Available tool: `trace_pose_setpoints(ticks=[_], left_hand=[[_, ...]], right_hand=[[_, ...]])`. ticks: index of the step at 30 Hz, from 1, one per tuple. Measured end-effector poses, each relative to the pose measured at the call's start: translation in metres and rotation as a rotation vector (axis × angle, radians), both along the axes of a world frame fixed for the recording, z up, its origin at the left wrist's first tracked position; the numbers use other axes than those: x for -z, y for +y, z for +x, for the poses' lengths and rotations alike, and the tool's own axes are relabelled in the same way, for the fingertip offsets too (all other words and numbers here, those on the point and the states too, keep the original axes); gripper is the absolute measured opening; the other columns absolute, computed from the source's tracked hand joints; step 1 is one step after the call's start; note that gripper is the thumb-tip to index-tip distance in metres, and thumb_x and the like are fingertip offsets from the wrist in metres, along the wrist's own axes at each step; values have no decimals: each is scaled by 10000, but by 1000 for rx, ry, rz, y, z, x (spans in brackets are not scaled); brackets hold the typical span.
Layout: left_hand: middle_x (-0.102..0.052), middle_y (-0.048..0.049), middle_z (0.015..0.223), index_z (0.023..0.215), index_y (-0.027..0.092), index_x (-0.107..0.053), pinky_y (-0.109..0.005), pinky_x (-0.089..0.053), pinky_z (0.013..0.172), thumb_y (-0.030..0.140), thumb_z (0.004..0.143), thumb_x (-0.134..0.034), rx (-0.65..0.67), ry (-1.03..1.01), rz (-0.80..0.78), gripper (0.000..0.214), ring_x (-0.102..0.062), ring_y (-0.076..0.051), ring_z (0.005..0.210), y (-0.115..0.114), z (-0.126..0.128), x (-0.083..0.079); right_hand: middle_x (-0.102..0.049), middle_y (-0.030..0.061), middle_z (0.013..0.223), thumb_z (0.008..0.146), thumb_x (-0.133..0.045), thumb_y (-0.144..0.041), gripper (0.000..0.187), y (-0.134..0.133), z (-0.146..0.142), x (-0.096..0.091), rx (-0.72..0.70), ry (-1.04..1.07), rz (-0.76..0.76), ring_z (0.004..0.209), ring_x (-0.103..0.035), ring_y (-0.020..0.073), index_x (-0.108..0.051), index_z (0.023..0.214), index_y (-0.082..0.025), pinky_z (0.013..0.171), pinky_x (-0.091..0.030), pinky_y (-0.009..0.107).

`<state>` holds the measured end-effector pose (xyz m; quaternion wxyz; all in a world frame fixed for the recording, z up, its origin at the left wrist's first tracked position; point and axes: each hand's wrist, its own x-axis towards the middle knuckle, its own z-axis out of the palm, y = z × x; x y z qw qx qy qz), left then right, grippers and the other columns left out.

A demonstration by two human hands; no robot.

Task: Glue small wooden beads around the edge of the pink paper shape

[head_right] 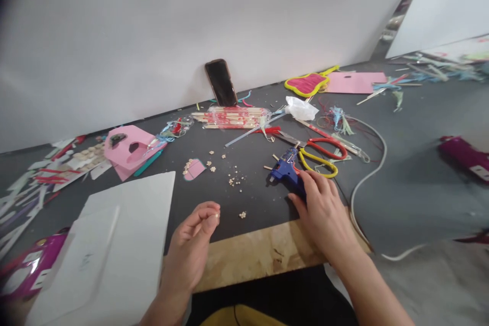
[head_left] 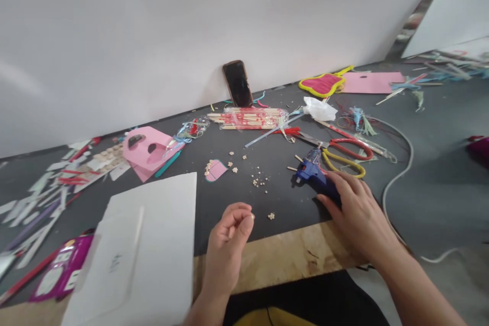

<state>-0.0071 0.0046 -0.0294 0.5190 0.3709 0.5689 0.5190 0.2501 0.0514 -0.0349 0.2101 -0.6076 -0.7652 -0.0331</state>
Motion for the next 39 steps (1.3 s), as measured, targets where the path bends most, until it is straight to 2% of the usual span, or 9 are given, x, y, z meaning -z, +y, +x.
trace_pose_setpoints(ticks=[5,10,13,15,18,20,28,33,39], left_hand=[[-551,-53,1041,746,186,-682,-244,-400,770,355,781,-682,26,-43,-12,173,-496,-163,901,1,-3,0],[-536,-57,1044,744,179,-675,-256,-392,790,349,798,-665,36,-56,0,178,-490,-164,902,2,-6,2],[-537,-55,1052,757,184,-679,-257,-386,813,337,808,-657,43,-72,9,163,-493,-164,929,3,-6,3],[-543,-59,1055,757,181,-683,-259,-390,807,341,802,-663,43,-85,6,168,-500,-163,913,4,-6,3],[-554,-61,1052,749,177,-687,-263,-395,791,354,782,-681,32,-113,-12,180,-503,-159,873,6,-6,1],[-559,-55,1026,733,178,-681,-260,-387,794,354,779,-685,21,-130,-17,182,-498,-157,875,8,-5,-3],[-532,-29,1007,730,183,-663,-256,-378,748,339,781,-691,28,-256,-20,167,-446,-116,764,10,-2,-13],[-532,-32,979,723,184,-659,-264,-369,804,329,787,-688,73,-240,3,161,-464,-137,838,8,3,-17],[-543,-41,978,744,191,-669,-269,-382,784,331,780,-695,69,-221,35,147,-476,-152,859,6,4,-19]], right_hand=[[-513,205,1227,907,-465,-394,465,14,-8,-1,-13,-19,39,1131,-502,360,-454,1292,-133,899,-461,536],[-635,168,1086,918,-420,-405,406,20,-5,-11,-13,37,-21,933,-626,319,-546,1212,-154,757,-512,459],[-670,129,939,870,-503,-447,419,11,-3,-26,196,330,-94,776,-641,260,-572,1195,-193,648,-505,385],[-660,101,804,857,-537,-451,346,2,-4,-36,288,665,-156,667,-613,212,-603,1113,-228,566,-475,334],[-610,60,657,854,-552,-476,261,-13,-11,-41,158,1170,-361,546,-551,157,-631,929,-239,445,-405,273],[-563,24,573,824,-592,-486,282,-23,-19,-39,45,1309,-511,480,-496,127,-639,880,-214,396,-365,243],[-508,-2,534,853,-514,-553,366,-54,-47,-25,-190,1337,-708,501,-488,135,-639,902,-212,451,-423,237],[-636,34,708,819,-555,-569,429,-62,-55,-24,-82,1444,-699,526,-510,140,-601,1090,-239,476,-463,252],[-629,47,686,884,-465,-532,366,-60,-51,-23,-225,1332,-695,492,-480,125,-642,921,-213,470,-471,256]])
